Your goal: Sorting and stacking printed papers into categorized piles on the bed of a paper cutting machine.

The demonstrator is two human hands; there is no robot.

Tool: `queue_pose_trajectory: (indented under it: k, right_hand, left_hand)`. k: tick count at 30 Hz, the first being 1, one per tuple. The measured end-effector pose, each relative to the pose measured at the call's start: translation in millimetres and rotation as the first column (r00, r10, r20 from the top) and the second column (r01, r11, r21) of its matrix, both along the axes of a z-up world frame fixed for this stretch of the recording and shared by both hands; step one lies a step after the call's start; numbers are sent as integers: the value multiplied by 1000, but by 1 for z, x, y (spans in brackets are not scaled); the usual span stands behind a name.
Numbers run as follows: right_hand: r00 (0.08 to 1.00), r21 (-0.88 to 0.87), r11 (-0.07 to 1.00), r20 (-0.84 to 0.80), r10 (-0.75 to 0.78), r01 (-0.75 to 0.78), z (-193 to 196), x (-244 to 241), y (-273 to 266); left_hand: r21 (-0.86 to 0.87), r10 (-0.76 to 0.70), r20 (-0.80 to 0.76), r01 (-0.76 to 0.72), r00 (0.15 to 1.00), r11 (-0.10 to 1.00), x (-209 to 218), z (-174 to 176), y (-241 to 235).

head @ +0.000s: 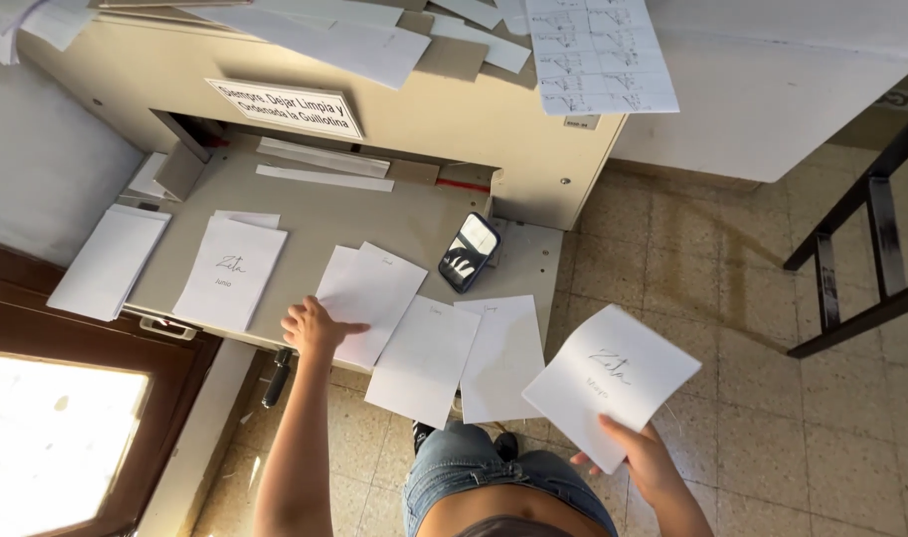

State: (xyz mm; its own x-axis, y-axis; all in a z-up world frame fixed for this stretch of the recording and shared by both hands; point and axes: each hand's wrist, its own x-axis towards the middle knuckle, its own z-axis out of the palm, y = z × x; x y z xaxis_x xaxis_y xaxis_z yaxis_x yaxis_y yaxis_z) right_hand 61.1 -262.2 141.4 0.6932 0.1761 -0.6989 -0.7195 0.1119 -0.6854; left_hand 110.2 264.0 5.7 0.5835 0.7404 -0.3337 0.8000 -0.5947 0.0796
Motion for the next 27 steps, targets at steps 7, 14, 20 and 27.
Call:
queue_pose_trajectory:
  k: [7, 14, 20, 27]
  right_hand:
    - [995, -35, 998, 86, -57, 60, 19, -4, -5]
    - [988, -251, 966, 118, 100, -68, 21, -9, -14]
    - [988, 241, 962, 49, -145, 129, -84, -9, -31]
    - [986, 171, 971, -27, -164, 166, -67, -9, -7]
  left_hand:
    - [-83, -20, -145, 8, 989, 997, 11, 10, 11]
    - [-187, -206, 721, 472, 661, 861, -43, 67, -30]
    - [-707, 376, 639, 321, 671, 630, -114, 20, -136]
    - [-842, 130, 502, 518, 855, -151, -119, 128, -262]
